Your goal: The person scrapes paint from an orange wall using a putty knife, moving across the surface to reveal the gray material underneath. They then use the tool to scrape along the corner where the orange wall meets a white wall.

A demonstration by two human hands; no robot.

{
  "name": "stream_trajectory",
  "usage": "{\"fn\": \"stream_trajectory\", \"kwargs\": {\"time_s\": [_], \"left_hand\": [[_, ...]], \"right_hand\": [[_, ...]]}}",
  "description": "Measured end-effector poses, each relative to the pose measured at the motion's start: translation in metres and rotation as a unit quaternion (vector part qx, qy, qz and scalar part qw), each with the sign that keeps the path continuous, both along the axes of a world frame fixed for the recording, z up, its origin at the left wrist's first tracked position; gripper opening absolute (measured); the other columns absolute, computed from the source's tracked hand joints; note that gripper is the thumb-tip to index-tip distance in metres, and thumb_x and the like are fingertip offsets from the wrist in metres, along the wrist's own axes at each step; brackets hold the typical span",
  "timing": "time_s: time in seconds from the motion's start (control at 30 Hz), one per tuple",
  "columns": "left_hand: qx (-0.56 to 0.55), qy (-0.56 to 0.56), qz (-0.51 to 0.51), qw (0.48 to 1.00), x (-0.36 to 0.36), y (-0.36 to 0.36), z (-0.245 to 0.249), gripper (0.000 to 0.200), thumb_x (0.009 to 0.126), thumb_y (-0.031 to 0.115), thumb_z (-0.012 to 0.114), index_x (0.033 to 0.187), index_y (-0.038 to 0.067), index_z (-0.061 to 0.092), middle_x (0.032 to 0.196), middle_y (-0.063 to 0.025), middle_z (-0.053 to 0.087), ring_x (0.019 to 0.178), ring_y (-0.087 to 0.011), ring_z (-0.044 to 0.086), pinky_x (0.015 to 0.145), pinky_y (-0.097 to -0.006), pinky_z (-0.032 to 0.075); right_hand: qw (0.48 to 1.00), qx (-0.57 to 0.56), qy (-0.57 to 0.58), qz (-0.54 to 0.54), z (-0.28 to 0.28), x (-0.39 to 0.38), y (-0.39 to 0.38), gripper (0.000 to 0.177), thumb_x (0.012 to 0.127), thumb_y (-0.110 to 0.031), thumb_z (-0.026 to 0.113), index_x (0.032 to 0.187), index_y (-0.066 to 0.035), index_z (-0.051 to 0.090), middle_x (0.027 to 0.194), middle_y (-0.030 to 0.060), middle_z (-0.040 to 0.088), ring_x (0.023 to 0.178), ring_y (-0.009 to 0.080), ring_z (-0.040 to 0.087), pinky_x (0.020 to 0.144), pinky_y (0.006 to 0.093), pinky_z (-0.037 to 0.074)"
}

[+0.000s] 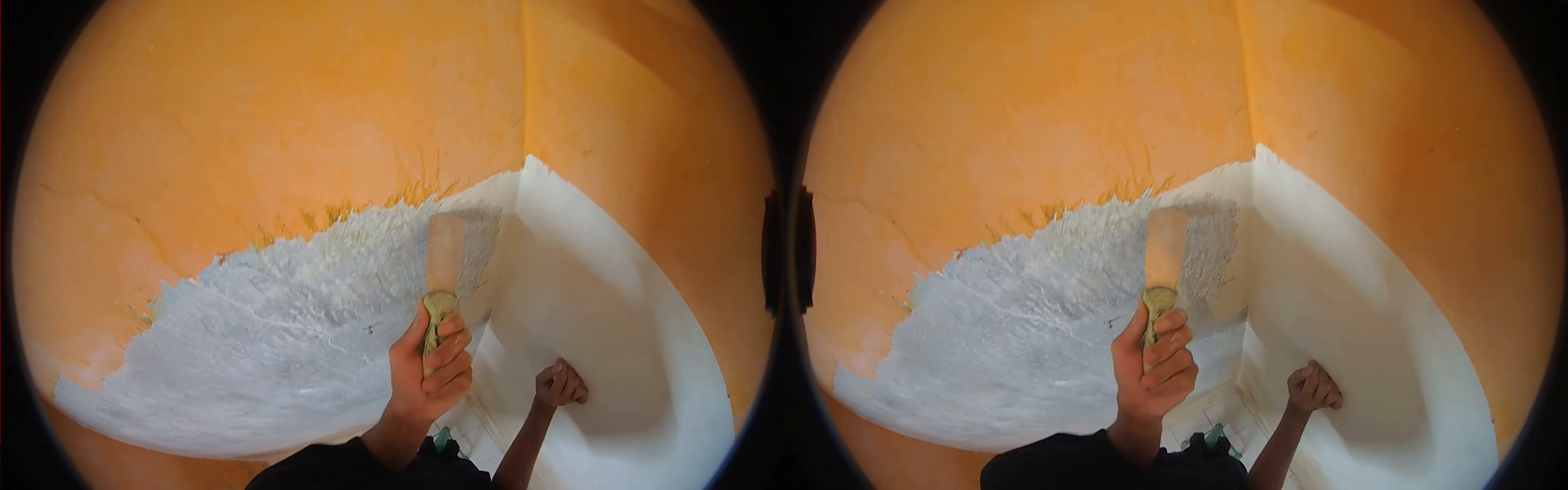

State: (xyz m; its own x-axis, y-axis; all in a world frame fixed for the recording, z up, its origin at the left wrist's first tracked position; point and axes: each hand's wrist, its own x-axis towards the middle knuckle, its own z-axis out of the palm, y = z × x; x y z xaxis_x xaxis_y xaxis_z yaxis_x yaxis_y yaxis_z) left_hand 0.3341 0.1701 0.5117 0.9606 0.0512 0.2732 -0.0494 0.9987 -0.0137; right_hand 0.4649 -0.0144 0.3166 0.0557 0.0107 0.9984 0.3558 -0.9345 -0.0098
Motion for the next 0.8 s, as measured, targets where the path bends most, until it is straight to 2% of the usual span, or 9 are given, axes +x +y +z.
{"fn": "stream_trajectory", "kwargs": {"time_s": [0.1,0.2,0.23,0.33,0.47,0.6,0.63,0.8], "left_hand": [[0.022,0.015,-0.001,1.000,0.009,-0.007,0.018,0.042,0.099,0.046,0.032,0.092,0.007,0.046,0.061,-0.0008,0.043,0.035,-0.0100,0.035,0.032,-0.0232,0.028],[0.020,0.036,0.018,0.999,-0.002,0.002,0.006,0.042,0.099,0.046,0.033,0.091,0.007,0.046,0.062,-0.0003,0.043,0.036,-0.0097,0.035,0.032,-0.0232,0.028],[-0.002,-0.003,-0.002,1.000,-0.009,-0.001,0.006,0.041,0.099,0.045,0.033,0.092,0.007,0.046,0.062,-0.0001,0.043,0.037,-0.0095,0.036,0.032,-0.0228,0.028],[0.044,0.028,0.007,0.999,0.007,-0.003,0.013,0.040,0.100,0.044,0.032,0.092,0.007,0.046,0.062,-0.0001,0.043,0.037,-0.0088,0.036,0.031,-0.0223,0.028],[0.008,0.043,-0.017,0.999,0.000,0.000,0.014,0.041,0.099,0.045,0.033,0.090,0.007,0.046,0.060,0.0004,0.042,0.037,-0.0087,0.036,0.031,-0.0222,0.028],[0.043,0.053,0.011,0.998,0.008,-0.012,0.014,0.041,0.099,0.046,0.033,0.089,0.008,0.045,0.060,0.0005,0.042,0.035,-0.0082,0.035,0.031,-0.0215,0.027],[0.031,0.026,0.006,0.999,0.010,-0.016,0.015,0.041,0.099,0.045,0.033,0.089,0.008,0.046,0.060,0.0004,0.042,0.036,-0.0080,0.035,0.031,-0.0214,0.028],[0.030,0.044,-0.022,0.998,0.005,0.007,0.011,0.040,0.100,0.044,0.033,0.090,0.007,0.046,0.060,0.0003,0.042,0.036,-0.0080,0.036,0.031,-0.0224,0.029]], "right_hand": [[1.000,0.005,-0.004,0.008,-0.001,0.001,0.000,0.024,0.093,-0.024,0.053,0.072,-0.016,0.064,0.073,-0.0054,0.061,0.069,0.0131,0.050,0.071,0.0310,0.030],[1.000,-0.001,-0.008,0.000,-0.003,0.002,-0.001,0.024,0.093,-0.024,0.053,0.072,-0.016,0.064,0.073,-0.0051,0.061,0.069,0.0137,0.050,0.071,0.0311,0.030],[1.000,-0.002,-0.011,0.005,-0.003,0.003,-0.002,0.024,0.093,-0.023,0.054,0.072,-0.016,0.064,0.074,-0.0050,0.061,0.069,0.0139,0.050,0.071,0.0313,0.030],[1.000,-0.003,-0.004,0.012,-0.004,-0.002,-0.004,0.023,0.092,-0.023,0.054,0.073,-0.015,0.064,0.074,-0.0046,0.061,0.069,0.0146,0.050,0.072,0.0317,0.030],[1.000,-0.007,-0.008,0.018,-0.005,0.000,-0.004,0.020,0.091,-0.022,0.055,0.075,-0.015,0.065,0.074,-0.0044,0.061,0.069,0.0150,0.050,0.072,0.0324,0.031],[1.000,-0.011,0.000,0.013,-0.004,0.000,-0.003,0.019,0.091,-0.021,0.055,0.076,-0.015,0.065,0.074,-0.0050,0.061,0.069,0.0145,0.051,0.072,0.0328,0.031],[1.000,-0.011,0.005,0.014,-0.004,-0.001,-0.002,0.019,0.091,-0.021,0.055,0.076,-0.015,0.065,0.074,-0.0050,0.061,0.069,0.0145,0.051,0.072,0.0328,0.031],[1.000,-0.007,-0.006,0.020,-0.005,0.001,-0.004,0.019,0.091,-0.021,0.055,0.076,-0.015,0.065,0.074,-0.0049,0.061,0.069,0.0144,0.052,0.072,0.0327,0.031]]}}
